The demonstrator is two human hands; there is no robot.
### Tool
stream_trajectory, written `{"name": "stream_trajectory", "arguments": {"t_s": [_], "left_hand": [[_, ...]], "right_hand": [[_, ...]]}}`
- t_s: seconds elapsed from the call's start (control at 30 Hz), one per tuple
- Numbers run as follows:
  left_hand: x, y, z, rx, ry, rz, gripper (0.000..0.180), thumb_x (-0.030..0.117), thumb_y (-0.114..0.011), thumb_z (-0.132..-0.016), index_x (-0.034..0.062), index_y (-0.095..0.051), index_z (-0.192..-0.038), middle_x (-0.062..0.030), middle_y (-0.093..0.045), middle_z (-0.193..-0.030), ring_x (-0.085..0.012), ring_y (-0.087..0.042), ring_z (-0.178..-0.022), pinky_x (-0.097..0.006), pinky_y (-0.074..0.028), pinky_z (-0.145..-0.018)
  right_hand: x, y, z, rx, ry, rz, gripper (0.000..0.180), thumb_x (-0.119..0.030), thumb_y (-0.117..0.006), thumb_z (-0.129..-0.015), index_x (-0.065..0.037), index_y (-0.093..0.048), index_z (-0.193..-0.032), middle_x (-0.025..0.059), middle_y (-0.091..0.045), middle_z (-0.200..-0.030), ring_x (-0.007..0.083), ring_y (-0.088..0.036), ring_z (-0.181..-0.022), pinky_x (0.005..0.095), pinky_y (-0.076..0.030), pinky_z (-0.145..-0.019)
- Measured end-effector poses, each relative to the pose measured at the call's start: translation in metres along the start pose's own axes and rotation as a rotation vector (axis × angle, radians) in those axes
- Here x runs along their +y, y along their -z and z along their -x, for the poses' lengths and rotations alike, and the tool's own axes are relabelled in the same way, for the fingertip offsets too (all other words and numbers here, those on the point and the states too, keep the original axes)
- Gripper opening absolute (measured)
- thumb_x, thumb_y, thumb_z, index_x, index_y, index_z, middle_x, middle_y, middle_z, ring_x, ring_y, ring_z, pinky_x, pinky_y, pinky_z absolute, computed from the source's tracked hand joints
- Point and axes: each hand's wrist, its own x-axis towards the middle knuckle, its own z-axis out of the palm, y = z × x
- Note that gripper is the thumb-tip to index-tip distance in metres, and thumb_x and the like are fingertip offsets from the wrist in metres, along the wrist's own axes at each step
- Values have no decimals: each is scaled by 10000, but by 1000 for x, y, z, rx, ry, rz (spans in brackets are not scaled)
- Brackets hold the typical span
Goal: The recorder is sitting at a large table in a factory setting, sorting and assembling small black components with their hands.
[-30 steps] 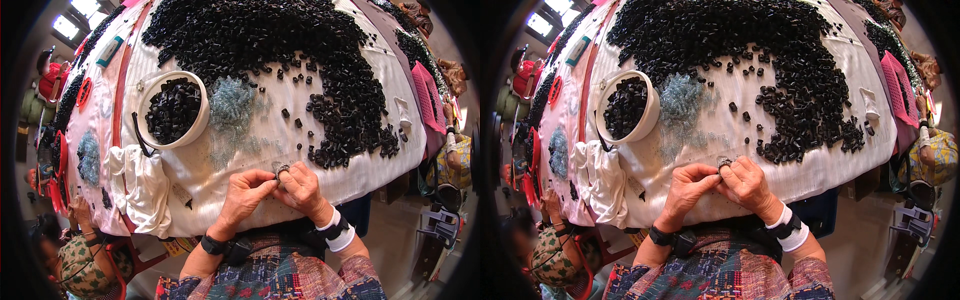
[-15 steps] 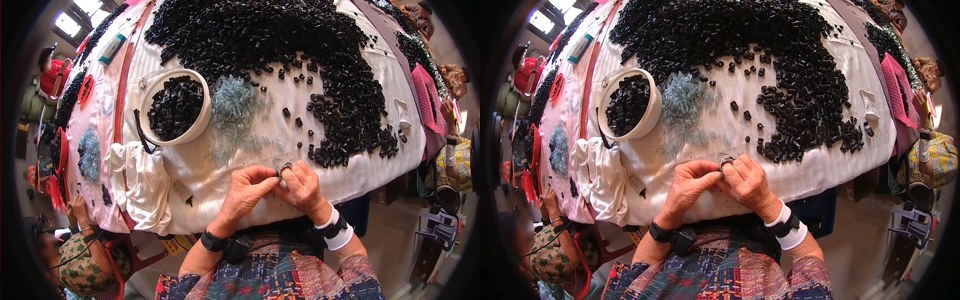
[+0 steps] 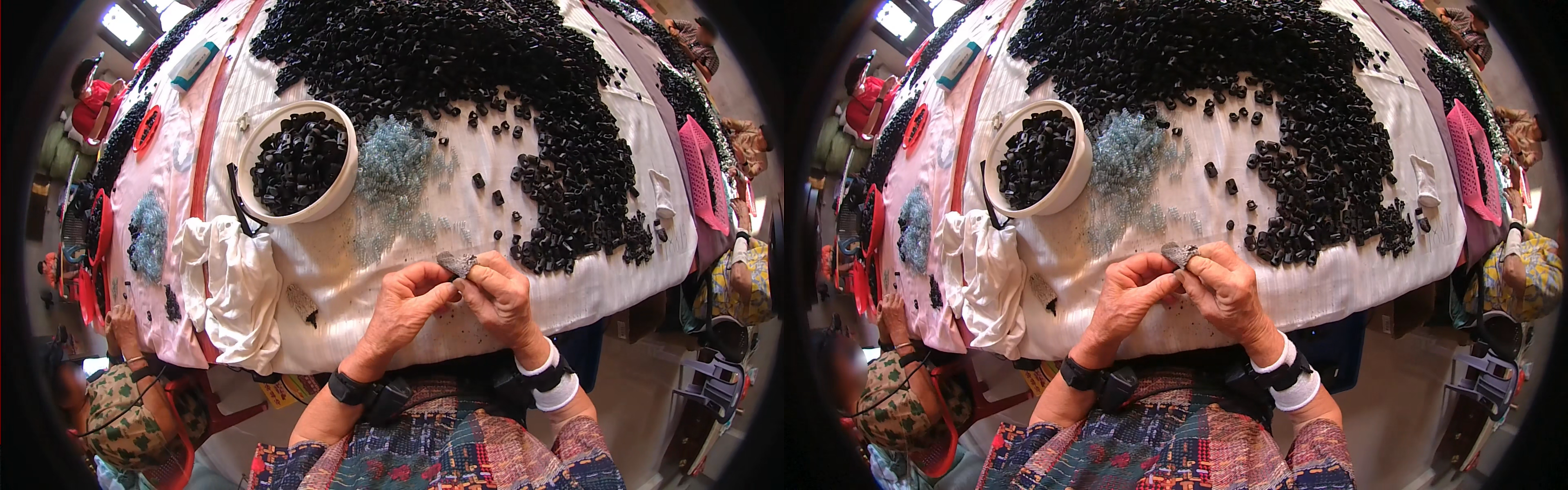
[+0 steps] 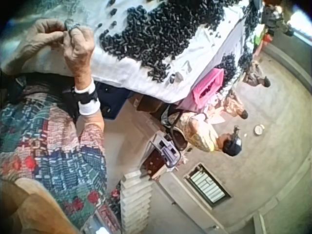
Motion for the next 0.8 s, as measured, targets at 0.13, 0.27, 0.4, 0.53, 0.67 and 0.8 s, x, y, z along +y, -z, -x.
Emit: {"name": "stream_trajectory", "arguments": {"t_s": [0.13, 0.27, 0.4, 0.53, 0.67, 0.8], "left_hand": [[-1, -1, -1, 5, -29, -36, 163, 89, -650, -857, -5, -640, -989, -21, -659, -861, -65, -590, -751, -210, -491, -658], [-3, -1, -1, 27, -18, 4, 198, 86, -660, -849, -6, -640, -1023, -27, -661, -873, -68, -594, -767, -212, -498, -667], [-3, 0, -1, 30, -13, 36, 208, 69, -681, -828, -8, -648, -1019, -37, -664, -886, -73, -601, -765, -208, -502, -663], [-4, 2, 1, 39, -33, -14, 211, 62, -703, -807, -18, -654, -996, -53, -668, -888, -80, -609, -751, -205, -504, -656], [0, 1, 0, 59, 3, -2, 217, 61, -708, -802, -22, -647, -993, -60, -670, -880, -88, -617, -750, -210, -509, -655], [6, 1, 1, 86, 51, 85, 208, 73, -696, -815, -17, -636, -993, -70, -671, -875, -109, -631, -763, -221, -515, -669]], "right_hand": [[-2, 2, 1, -9, -229, -163, 216, 28, -690, -729, 18, -623, -934, 93, -601, -825, 158, -578, -663, 266, -468, -592], [2, -4, 6, 72, -388, -383, 197, 21, -682, -766, -13, -636, -955, 56, -623, -855, 88, -573, -707, 222, -458, -604], [-1, 0, 4, 57, -423, -402, 187, 20, -678, -780, -25, -640, -957, 38, -633, -853, 75, -575, -719, 213, -463, -616], [0, -2, 7, 72, -322, -236, 221, 25, -682, -768, -29, -641, -979, 47, -639, -829, 84, -590, -698, 217, -469, -606], [5, -7, 10, 127, -224, -202, 262, 39, -660, -767, -24, -630, -1020, 63, -641, -818, 107, -588, -652, 225, -469, -578], [0, -6, 9, 136, -352, -280, 365, 6, -679, -729, -7, -593, -1084, 81, -628, -856, 140, -585, -682, 260, -480, -590]]}}
